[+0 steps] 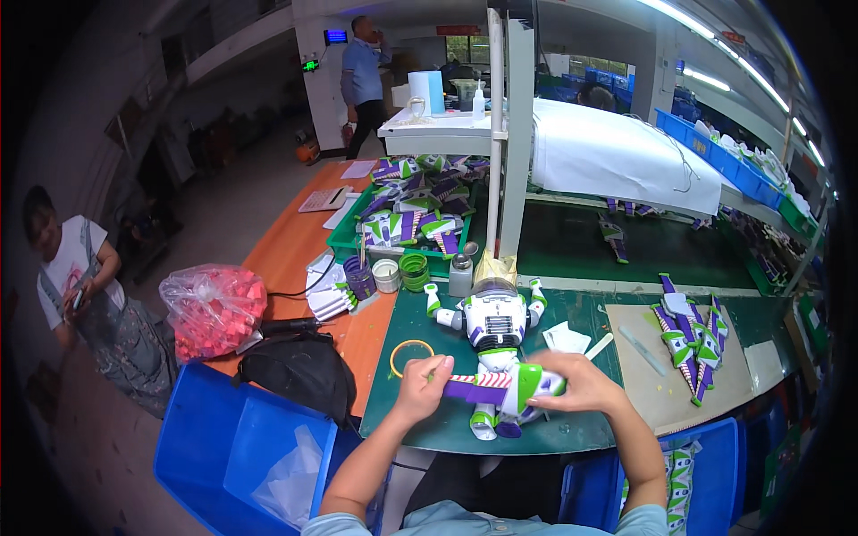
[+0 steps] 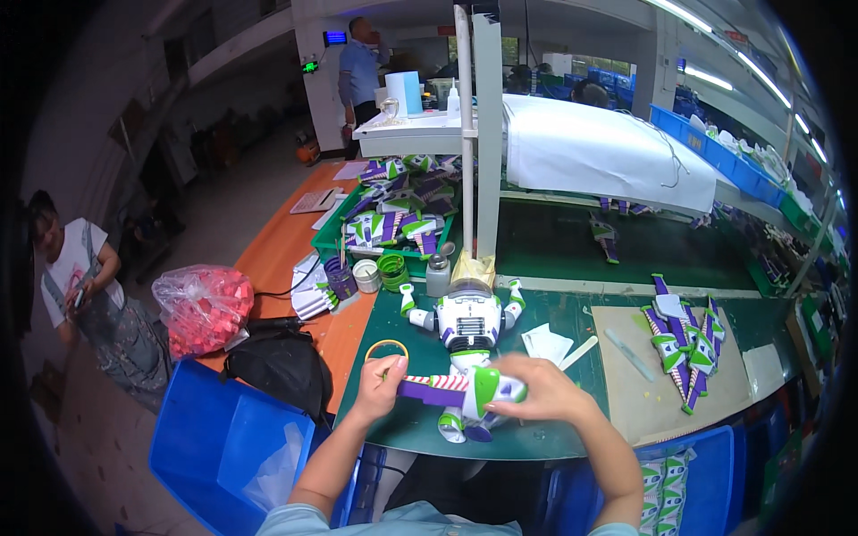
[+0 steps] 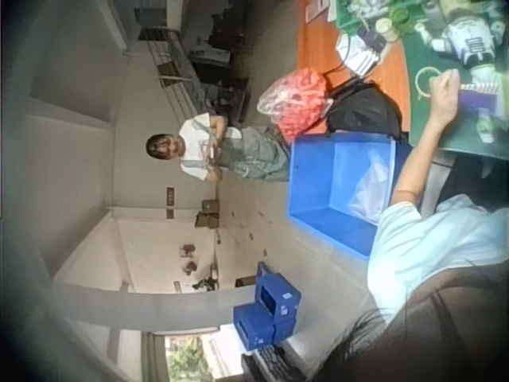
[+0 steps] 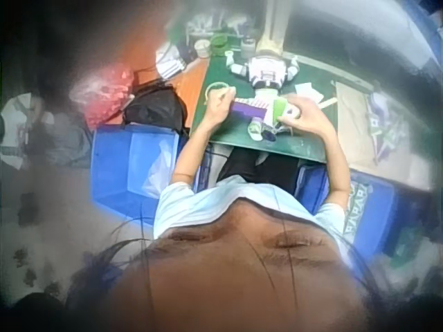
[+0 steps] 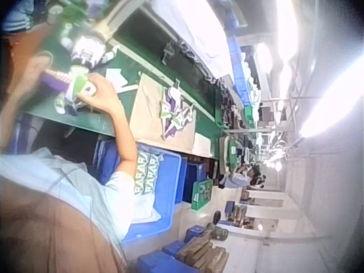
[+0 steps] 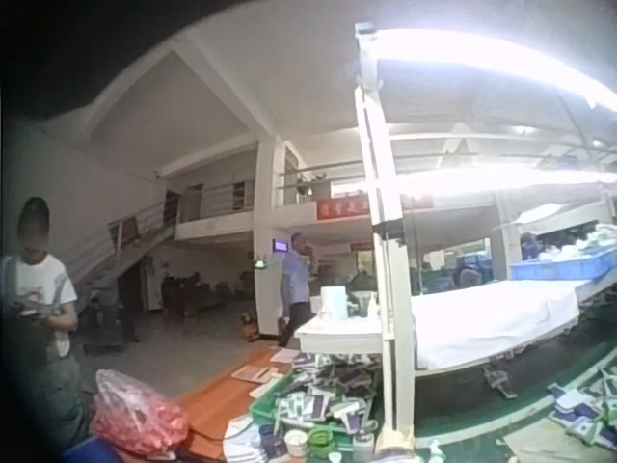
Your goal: The person assembles toy jetpacks by attaching them onto a toy figure body on the workbench, folding their wings inward by hand, and placing the folded components into a blue bin.
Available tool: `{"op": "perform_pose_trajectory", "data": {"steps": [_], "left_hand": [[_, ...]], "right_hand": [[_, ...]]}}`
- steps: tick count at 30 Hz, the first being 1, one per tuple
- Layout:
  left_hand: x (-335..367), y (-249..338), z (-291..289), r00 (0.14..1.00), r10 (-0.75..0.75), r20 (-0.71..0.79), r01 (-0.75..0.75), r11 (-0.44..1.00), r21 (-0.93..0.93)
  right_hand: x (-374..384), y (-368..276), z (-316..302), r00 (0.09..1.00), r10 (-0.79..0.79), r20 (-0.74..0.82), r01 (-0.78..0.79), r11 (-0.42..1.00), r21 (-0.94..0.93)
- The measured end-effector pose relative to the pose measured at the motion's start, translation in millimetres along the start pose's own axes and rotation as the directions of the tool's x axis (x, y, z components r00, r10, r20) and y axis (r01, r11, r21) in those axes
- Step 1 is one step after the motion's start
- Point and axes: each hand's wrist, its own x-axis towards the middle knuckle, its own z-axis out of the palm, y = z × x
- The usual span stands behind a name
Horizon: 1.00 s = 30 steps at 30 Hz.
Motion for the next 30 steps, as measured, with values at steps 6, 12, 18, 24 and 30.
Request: {"op": "perform_pose_trajectory", "data": {"steps": [6, 12, 18, 24, 30], "left_hand": [[6, -10, 53, 0.994, 0.069, 0.084, 0.002, 0.761, -0.649], [-5, -25, 78, 0.968, -0.193, 0.159, 0.244, 0.585, -0.774], [3, -27, 76, 0.933, -0.338, -0.122, 0.078, 0.523, -0.849], [48, -77, 110, 0.726, -0.604, -0.328, 0.053, 0.525, -0.849], [36, -130, 118, 0.801, -0.450, -0.395, 0.222, 0.835, -0.503]], "right_hand": [[1, -12, 53, 0.953, 0.267, -0.146, -0.126, 0.785, 0.607], [15, -1, 65, 0.682, 0.535, -0.498, 0.203, 0.516, 0.832], [28, 29, 78, 0.927, 0.228, -0.297, -0.055, 0.867, 0.494], [110, 90, 78, 0.796, 0.221, -0.564, -0.201, 0.975, 0.099], [140, 106, 80, 0.780, 0.093, -0.619, -0.202, 0.973, -0.108]]}}
